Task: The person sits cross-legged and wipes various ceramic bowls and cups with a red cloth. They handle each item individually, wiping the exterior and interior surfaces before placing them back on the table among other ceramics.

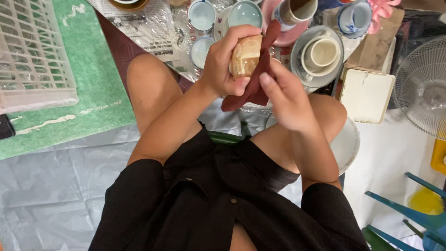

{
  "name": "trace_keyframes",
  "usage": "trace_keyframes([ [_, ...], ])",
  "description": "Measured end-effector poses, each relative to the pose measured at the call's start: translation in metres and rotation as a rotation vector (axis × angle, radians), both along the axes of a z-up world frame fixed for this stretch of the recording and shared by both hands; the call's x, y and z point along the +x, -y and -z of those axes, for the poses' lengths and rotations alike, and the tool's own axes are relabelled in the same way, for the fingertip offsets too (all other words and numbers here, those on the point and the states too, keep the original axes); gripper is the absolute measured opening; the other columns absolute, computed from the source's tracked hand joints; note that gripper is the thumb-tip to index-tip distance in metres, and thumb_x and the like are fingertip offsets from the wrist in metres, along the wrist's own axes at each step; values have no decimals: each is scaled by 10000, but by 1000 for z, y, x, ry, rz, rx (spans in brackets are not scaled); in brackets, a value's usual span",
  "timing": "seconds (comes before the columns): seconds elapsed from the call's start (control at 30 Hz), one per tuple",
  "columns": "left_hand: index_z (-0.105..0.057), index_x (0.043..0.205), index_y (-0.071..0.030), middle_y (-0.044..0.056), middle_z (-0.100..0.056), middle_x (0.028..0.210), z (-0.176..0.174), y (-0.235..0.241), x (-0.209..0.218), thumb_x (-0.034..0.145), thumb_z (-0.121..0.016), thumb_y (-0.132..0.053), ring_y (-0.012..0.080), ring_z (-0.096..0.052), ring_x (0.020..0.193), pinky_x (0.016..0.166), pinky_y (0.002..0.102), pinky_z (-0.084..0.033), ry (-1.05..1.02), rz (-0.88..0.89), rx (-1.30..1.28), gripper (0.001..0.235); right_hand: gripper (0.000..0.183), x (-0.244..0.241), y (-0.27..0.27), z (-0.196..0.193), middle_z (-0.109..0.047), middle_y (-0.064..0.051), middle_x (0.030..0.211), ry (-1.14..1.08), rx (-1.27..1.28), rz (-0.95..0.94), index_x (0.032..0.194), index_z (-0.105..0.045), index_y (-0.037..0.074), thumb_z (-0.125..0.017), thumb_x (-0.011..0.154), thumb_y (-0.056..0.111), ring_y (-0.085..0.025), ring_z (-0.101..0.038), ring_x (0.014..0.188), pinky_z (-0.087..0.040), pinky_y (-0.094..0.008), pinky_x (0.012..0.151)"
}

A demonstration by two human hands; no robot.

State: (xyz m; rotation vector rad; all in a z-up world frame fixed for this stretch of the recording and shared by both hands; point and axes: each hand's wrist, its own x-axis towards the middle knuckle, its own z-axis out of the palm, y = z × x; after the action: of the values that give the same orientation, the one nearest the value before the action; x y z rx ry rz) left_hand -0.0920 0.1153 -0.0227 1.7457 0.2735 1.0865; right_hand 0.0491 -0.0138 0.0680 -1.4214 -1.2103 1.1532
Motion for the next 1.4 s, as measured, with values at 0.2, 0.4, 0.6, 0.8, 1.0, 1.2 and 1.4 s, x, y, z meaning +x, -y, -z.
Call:
trace_keyframes([
  [0.2, -522, 1342, 24, 154, -607, 1204, 11, -7, -12, 975, -494, -625, 220, -621, 1126, 1014, 322, -490, 266, 395, -743, 747, 347, 1, -32, 8, -668, -115, 1050, 830, 555, -350, 1140, -641, 46, -779, 951, 302, -331, -639, 962, -503, -444, 878],
  [0.4, -470, 1431, 18, 130, -620, 1330, 0, -13, -25, 993, -457, -619, 192, -617, 1240, 1113, 315, -486, 124, 678, -955, 773, 283, 15, -31, 26, -695, 5, 1126, 1066, 732, -219, 1121, -676, 147, -825, 910, 263, -189, -689, 1085, -282, -585, 1143],
  [0.6, -510, 1325, -3, 107, -650, 1184, 6, -1, -16, 1031, -531, -640, 147, -642, 1041, 915, 271, -532, -24, 321, -483, 702, 402, 13, -6, 74, -669, -151, 1217, 614, 515, -248, 1232, -625, -15, -804, 917, 161, -317, -641, 1178, -283, -551, 1223],
  [0.8, -516, 1325, -23, 126, -652, 1199, 1, -1, -6, 967, -561, -718, 190, -716, 1105, 956, 285, -586, -108, 110, -115, 783, 454, 4, 34, 94, -620, -117, 1354, -317, 140, -20, 1437, -521, -55, -671, 1043, 111, -202, -573, 1277, -427, -380, 1160],
  [1.0, -438, 1418, -78, 84, -590, 1241, 7, 2, -1, 898, -661, -694, 162, -628, 1129, 981, 276, -534, 41, 217, -477, 837, 312, 52, 62, 158, -614, -122, 1272, -503, 155, 329, 1343, -545, -36, -645, 1096, 127, -173, -562, 1137, -459, -351, 1029],
  [1.2, -299, 1498, -109, 105, -467, 1329, -6, 2, 0, 697, -908, -456, 223, -582, 1194, 957, 340, -521, 124, 388, -356, 1065, 496, 57, 36, 123, -480, -120, 1441, -763, 332, 352, 1477, -366, 42, -547, 1097, 306, -224, -463, 1299, -387, -391, 1138],
  [1.4, -359, 1467, -163, 146, -409, 1354, -2, 22, 6, 599, -1010, -287, 233, -559, 1185, 1009, 366, -522, 59, 43, 79, 1092, 681, 15, 17, 91, -347, -117, 1610, -929, 393, 236, 1612, -188, 121, -450, 1098, 484, -275, -364, 1461, -314, -431, 1247],
])
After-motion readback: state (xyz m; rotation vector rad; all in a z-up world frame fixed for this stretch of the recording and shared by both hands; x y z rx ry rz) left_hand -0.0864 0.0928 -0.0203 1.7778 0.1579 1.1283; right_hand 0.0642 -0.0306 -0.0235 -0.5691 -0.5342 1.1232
